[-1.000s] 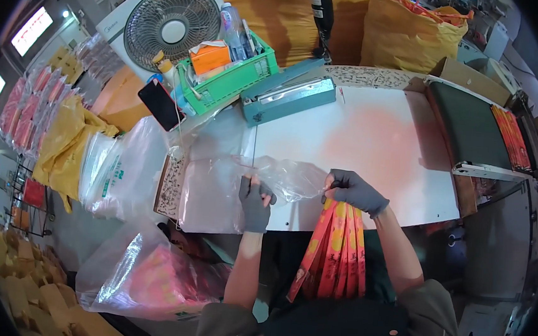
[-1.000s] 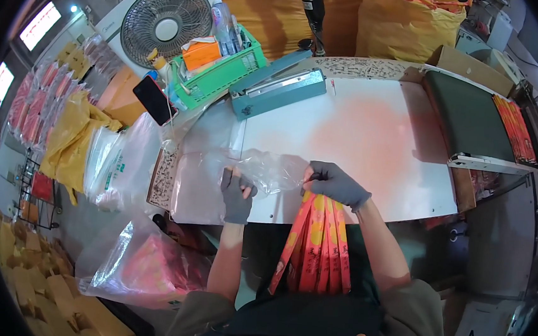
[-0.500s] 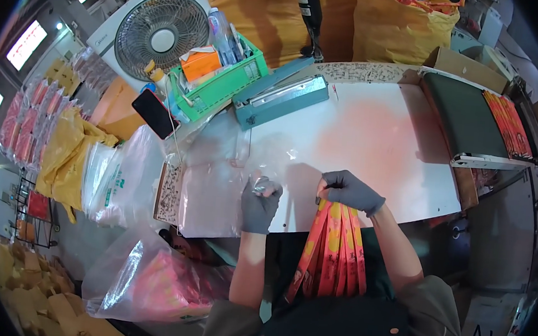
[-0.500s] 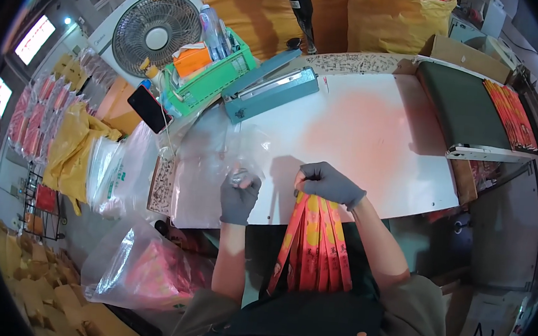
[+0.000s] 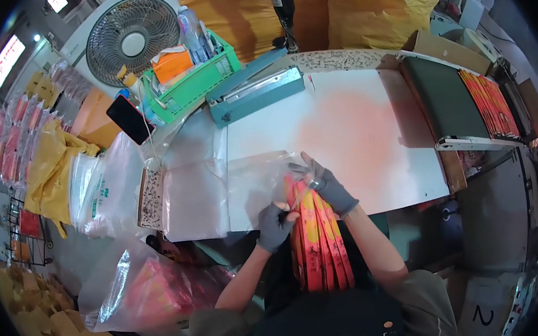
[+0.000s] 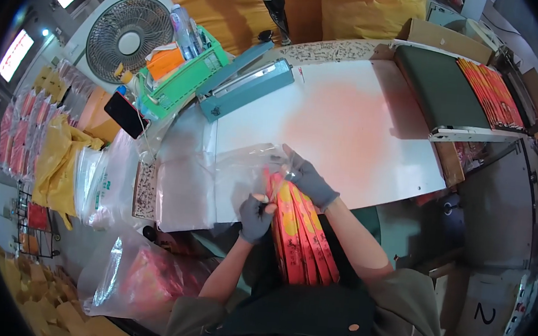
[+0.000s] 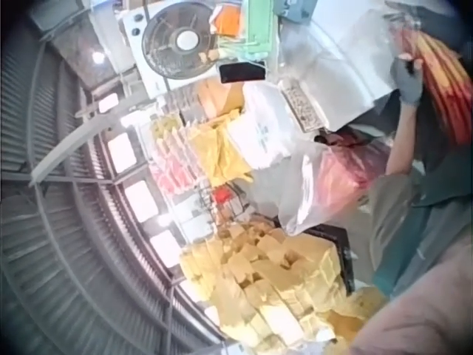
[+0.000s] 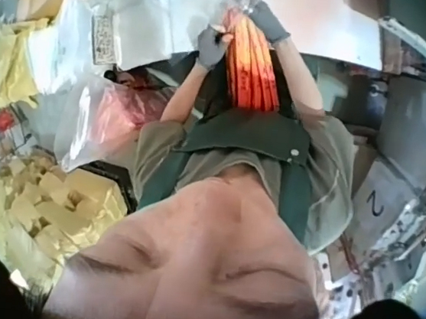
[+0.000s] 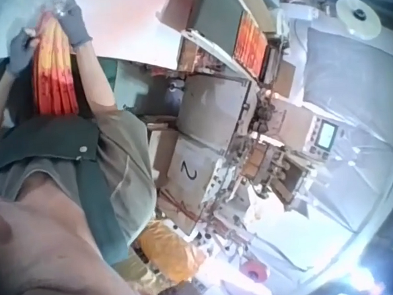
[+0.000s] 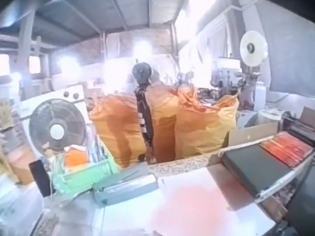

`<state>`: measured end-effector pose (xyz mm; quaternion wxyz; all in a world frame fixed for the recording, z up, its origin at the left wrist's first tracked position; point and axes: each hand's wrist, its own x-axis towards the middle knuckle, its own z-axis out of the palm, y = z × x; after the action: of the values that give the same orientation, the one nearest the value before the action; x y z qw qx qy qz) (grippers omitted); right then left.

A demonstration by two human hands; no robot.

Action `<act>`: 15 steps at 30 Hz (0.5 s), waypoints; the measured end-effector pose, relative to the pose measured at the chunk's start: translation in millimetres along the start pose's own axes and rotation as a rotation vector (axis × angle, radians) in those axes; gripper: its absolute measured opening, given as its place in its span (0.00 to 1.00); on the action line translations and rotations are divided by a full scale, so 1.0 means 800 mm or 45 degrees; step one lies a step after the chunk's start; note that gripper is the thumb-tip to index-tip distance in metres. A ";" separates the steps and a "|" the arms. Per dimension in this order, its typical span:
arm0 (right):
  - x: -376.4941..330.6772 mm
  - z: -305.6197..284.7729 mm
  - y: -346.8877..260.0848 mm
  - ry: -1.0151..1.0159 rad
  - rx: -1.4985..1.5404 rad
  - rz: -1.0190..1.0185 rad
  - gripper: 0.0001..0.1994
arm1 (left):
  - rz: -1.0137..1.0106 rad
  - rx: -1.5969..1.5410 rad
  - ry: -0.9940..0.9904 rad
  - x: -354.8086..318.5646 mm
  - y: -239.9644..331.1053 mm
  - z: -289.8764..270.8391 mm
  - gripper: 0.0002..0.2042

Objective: Manually packaging bundles of red and yellow products into plastic bags and sealing them.

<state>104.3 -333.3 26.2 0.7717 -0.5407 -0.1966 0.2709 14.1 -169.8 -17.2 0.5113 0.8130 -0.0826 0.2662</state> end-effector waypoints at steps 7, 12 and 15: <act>-0.183 0.004 0.076 -0.076 -0.362 -0.041 0.40 | -0.115 0.022 -0.502 -0.119 0.035 -0.023 0.16; -0.186 0.014 0.007 0.134 -0.807 0.277 0.36 | -0.609 -0.154 -0.764 -0.100 0.041 -0.027 0.09; -0.153 -0.001 -0.068 -0.047 -1.214 0.017 0.27 | -0.687 -0.746 -0.521 0.007 0.070 -0.062 0.04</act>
<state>20.7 -425.8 76.1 0.4324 -0.8308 -0.3091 0.1649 -21.1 -151.4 46.8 0.7443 0.6622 -0.0388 -0.0776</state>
